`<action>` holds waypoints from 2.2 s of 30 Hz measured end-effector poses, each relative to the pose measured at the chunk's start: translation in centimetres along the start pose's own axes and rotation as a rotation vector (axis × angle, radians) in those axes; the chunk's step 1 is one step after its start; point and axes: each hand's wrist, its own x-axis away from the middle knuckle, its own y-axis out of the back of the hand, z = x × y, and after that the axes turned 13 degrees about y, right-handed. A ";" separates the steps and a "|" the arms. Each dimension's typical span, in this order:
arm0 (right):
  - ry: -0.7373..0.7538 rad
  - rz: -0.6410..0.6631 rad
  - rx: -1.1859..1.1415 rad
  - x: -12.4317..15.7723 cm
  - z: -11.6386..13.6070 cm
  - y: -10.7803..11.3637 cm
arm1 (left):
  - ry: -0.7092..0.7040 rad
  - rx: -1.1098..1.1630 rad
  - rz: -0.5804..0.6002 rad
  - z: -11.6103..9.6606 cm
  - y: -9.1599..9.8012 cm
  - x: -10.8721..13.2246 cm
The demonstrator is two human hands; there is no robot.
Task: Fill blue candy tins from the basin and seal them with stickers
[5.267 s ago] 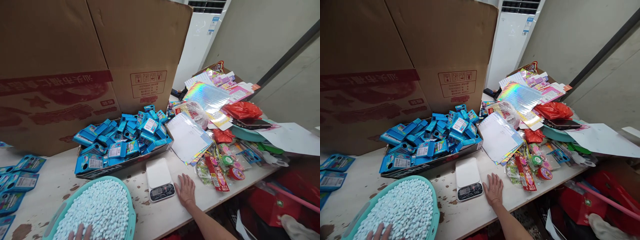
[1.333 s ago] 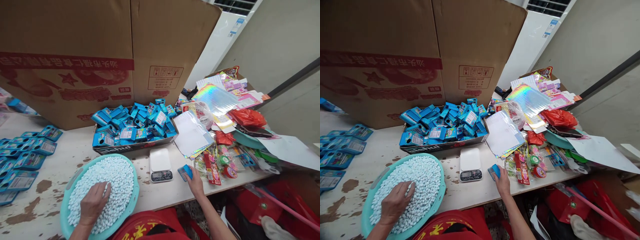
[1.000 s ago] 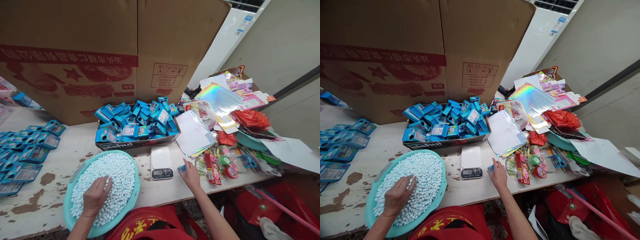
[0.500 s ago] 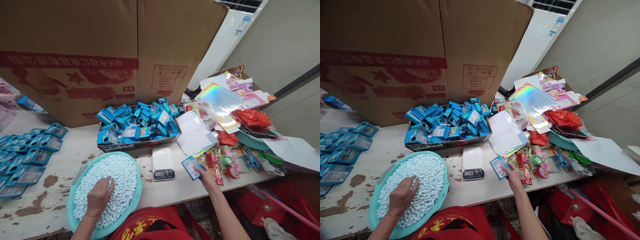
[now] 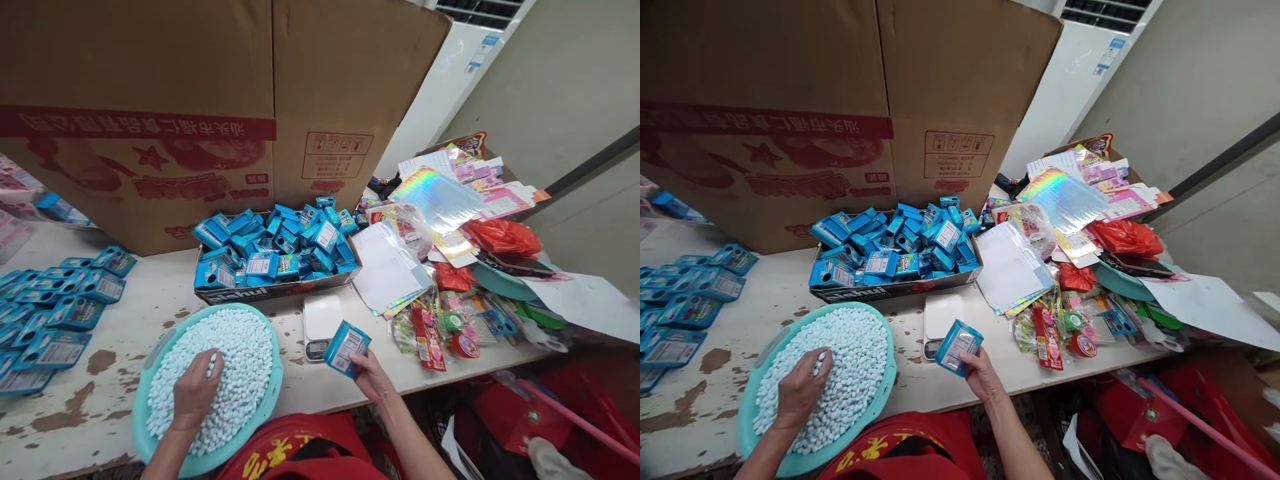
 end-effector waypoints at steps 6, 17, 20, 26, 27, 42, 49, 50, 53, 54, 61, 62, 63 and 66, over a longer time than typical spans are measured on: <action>-0.104 0.153 0.050 0.4 -2.5 -1.1 | -0.043 -0.058 -0.031 -0.4 0.4 -0.5; -0.110 0.135 0.189 0.9 -2.1 0.4 | -0.104 -0.107 -0.039 0.0 0.2 -0.2; -0.123 0.111 0.188 1.0 -1.8 0.5 | -0.101 -0.100 -0.037 0.0 0.1 -0.1; -0.143 0.080 0.180 1.4 -2.8 0.8 | -0.093 -0.087 -0.033 0.0 0.0 -0.2; -0.155 0.078 0.177 1.5 -3.0 0.8 | -0.083 -0.075 -0.032 0.0 0.0 -0.1; -0.219 0.130 0.199 1.1 -3.8 0.6 | 0.087 0.020 -0.045 -0.8 -0.1 0.1; -0.228 0.136 0.191 1.1 -4.0 -0.2 | 0.047 -0.023 -0.040 -0.9 0.2 0.0; -0.224 0.135 0.184 1.1 -3.9 -0.3 | 0.052 -0.019 -0.050 -0.9 0.2 0.0; -0.222 0.117 0.172 1.1 -3.8 -0.1 | 0.082 0.004 -0.068 -1.0 0.1 0.0; -0.223 0.106 0.168 1.2 -3.8 0.0 | 0.083 0.010 -0.064 -1.0 0.0 0.0; -0.220 0.058 0.135 1.5 -3.7 0.5 | 0.107 0.049 -0.032 -0.5 -0.6 0.6; -0.223 0.055 0.135 1.5 -3.7 0.5 | 0.104 0.049 -0.028 -0.5 -0.6 0.6; -0.225 0.053 0.136 1.5 -3.8 0.4 | 0.100 0.047 -0.023 -0.5 -0.5 0.6; -0.227 0.057 0.133 1.3 -3.9 0.1 | 0.092 0.037 -0.019 -0.7 -0.3 0.4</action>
